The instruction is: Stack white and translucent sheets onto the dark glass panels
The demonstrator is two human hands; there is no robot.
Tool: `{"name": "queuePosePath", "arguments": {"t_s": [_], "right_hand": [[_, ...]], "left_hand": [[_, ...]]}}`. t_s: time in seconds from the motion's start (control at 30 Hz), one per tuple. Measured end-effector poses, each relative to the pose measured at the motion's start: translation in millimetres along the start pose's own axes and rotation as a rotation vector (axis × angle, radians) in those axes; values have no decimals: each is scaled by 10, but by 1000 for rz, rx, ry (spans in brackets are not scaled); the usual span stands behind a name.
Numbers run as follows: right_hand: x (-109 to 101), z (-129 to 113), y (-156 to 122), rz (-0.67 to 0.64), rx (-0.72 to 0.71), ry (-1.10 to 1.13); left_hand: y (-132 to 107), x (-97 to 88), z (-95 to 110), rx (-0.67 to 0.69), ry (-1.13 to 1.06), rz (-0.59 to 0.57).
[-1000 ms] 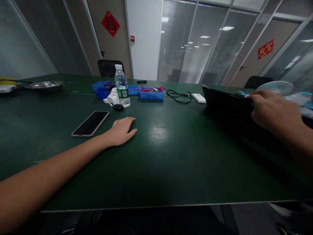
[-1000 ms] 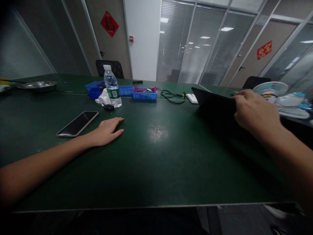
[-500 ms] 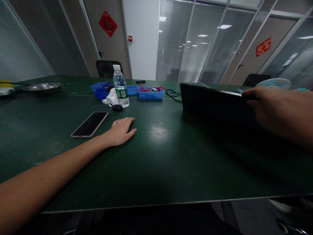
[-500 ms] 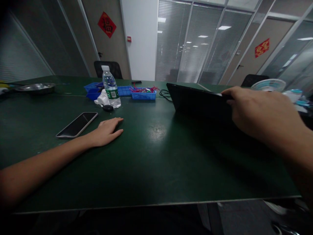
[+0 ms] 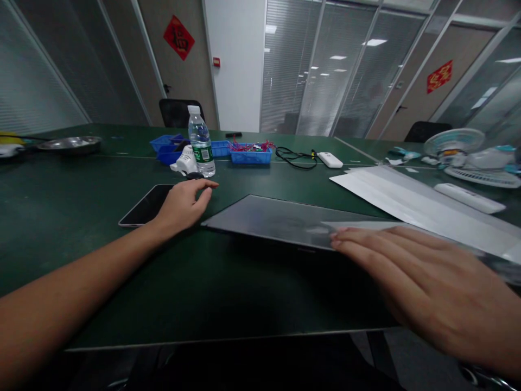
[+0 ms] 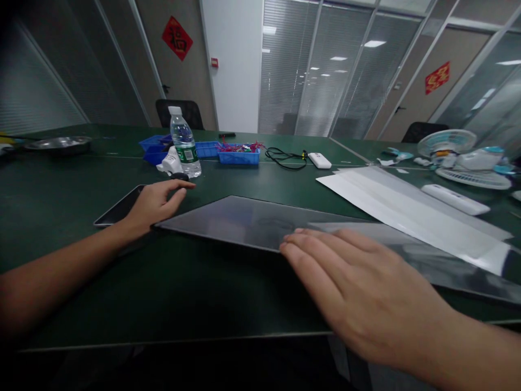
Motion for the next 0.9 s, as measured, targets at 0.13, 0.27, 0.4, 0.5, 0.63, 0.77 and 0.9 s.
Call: {"name": "queuePosePath", "arguments": {"t_s": [0.13, 0.27, 0.4, 0.5, 0.63, 0.77, 0.9], "right_hand": [[116, -161, 114, 30, -96, 85], [471, -264, 282, -7, -138, 120], [918, -218, 518, -153, -189, 287], [1266, 118, 649, -291, -177, 434], [1940, 1161, 552, -402, 137, 448], [2765, 2246, -20, -476, 578, 444], [3306, 2784, -685, -540, 803, 495]], "left_hand": [[-33, -73, 65, 84, 4, 68], [-36, -30, 121, 176, -16, 20], [-38, 134, 108, 222, -17, -138], [-53, 332, 131, 269, 24, -291], [-99, 674, 198, 353, 107, -542], [-112, 830, 168, 343, 151, -660], [-93, 827, 165, 314, 127, -669]]}}
Point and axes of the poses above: each hand's wrist, its own y-axis towards the middle knuckle, its own x-axis out of the palm, z = x × y, the point moved 10 cm from there along y, towards the middle knuckle, and after that the axes turned 15 degrees about -z, right-handed, at the moved point
